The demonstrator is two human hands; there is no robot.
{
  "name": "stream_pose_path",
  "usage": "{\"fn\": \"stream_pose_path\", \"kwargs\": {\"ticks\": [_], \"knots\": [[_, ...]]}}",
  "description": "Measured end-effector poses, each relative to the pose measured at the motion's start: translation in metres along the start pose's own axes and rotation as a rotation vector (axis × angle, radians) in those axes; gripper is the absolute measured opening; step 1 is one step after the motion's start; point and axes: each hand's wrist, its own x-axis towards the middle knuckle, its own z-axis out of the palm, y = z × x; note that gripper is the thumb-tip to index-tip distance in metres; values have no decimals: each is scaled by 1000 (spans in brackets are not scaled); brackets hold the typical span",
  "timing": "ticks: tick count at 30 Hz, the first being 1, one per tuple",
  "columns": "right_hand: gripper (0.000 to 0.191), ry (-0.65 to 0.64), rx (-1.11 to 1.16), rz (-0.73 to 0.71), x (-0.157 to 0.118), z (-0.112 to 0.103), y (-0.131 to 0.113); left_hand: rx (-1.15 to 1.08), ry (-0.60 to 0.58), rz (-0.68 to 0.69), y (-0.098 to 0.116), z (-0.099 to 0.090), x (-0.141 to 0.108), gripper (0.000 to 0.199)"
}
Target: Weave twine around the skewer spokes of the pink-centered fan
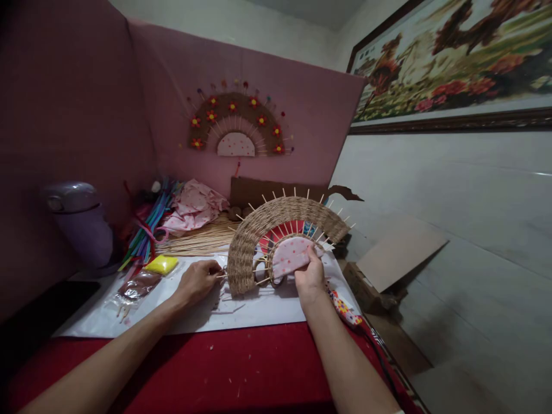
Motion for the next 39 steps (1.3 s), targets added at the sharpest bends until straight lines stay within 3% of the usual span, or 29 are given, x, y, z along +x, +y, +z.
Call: {"fn": "stream_pose_path", "kwargs": {"ticks": [5,17,24,28,33,39], "knots": [[8,109,77,168,-10,8,-3,-21,65,-19,-8,0,5,17],[4,41,94,96,-16,16,-8,-128,214,-28,-25,-6,19,22],[13,-16,135,-115,-4,9,-18,-71,113,1,-19,-3,14,23],[13,-25,131,-70,-4,9,-17,-49,77,18,-15,-4,11,25],[5,51,202,-4,-14,18,-19,-89,70,46,-13,-3,9,27],[13,-41,217,29,-38,36,-12,-214,45,88,-13,2,10,24]]}}
